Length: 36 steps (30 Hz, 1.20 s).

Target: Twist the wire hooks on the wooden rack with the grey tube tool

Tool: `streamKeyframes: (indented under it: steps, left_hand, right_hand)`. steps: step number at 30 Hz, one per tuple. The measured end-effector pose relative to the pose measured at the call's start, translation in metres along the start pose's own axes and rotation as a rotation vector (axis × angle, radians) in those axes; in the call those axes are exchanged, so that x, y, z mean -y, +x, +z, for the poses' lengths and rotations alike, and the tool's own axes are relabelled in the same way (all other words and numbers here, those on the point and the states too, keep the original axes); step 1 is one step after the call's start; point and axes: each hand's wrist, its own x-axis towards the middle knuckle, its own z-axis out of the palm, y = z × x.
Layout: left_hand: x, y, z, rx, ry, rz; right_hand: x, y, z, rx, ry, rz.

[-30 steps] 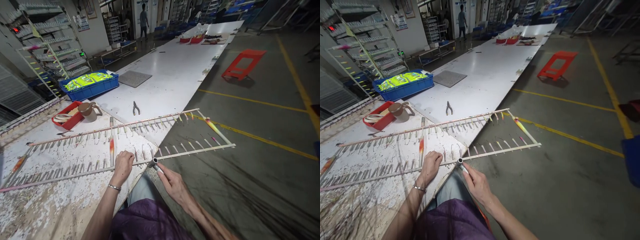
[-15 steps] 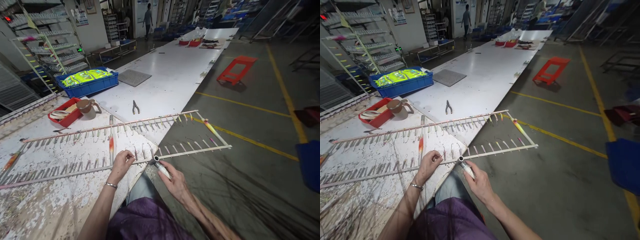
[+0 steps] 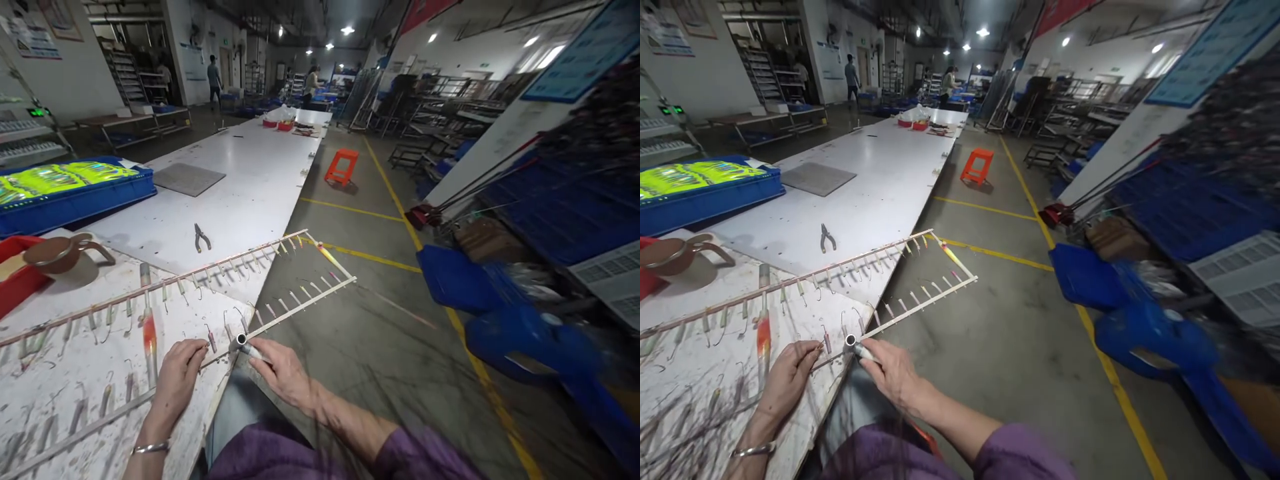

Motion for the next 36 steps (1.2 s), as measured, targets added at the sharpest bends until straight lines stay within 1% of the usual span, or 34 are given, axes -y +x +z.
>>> streamKeyframes:
  steps: [2,7,11,14,16,18,20,23,25,27,30,32,34,36]
  left_hand:
    - [0.002,0.0,0.001,0.018,0.003,0.035]
    - [0.009,-0.003,0.008,-0.016,-0.055,-0.04]
    - [-0.002,-0.008,0.006,0.057,0.005,0.059]
    - [-0.013,-0.009,0.004,0.1,0.059,0.061]
    - [-0.018,-0.01,0.003,0.117,0.08,0.045]
    - [-0.02,-0.012,0.002,0.132,0.088,0.04]
    - [-0.021,-0.013,0.002,0.15,0.089,0.049]
    - [-0.021,-0.014,0.002,0.179,0.093,0.076]
    - [-0.02,-0.013,0.002,0.195,0.105,0.089]
    - [-0.019,-0.013,0.003,0.205,0.12,0.093]
    - [-0.018,-0.013,0.005,0.212,0.134,0.096]
    - [-0.017,-0.014,0.006,0.207,0.139,0.098]
    - [-0.017,-0.015,0.007,0.201,0.142,0.097]
    - [-0.016,-0.016,0.008,0.191,0.141,0.093]
  right_hand:
    - [-0.001,0.0,0.0,-0.005,-0.033,0.009]
    - [-0.004,0.002,-0.003,-0.019,-0.035,0.02]
    - [-0.003,0.001,-0.007,-0.03,0.055,0.042]
    - [0.001,0.001,-0.016,-0.082,0.111,0.084]
    - [0.006,0.002,-0.022,-0.094,0.135,0.037]
    - [0.01,0.004,-0.026,-0.081,0.14,-0.046]
    - [0.013,0.004,-0.023,-0.065,0.125,-0.129]
    - [0.012,0.005,-0.011,-0.015,0.078,-0.228]
    - [0.01,0.008,-0.006,0.042,0.021,-0.265]
    - [0.01,0.012,-0.007,0.071,-0.033,-0.28]
    - [0.015,0.02,-0.015,0.011,-0.052,-0.313]
    - [0.018,0.023,-0.02,-0.03,-0.057,-0.36]
    - [0.019,0.025,-0.022,-0.014,-0.106,-0.41]
    - [0.019,0.026,-0.022,0.044,-0.163,-0.437]
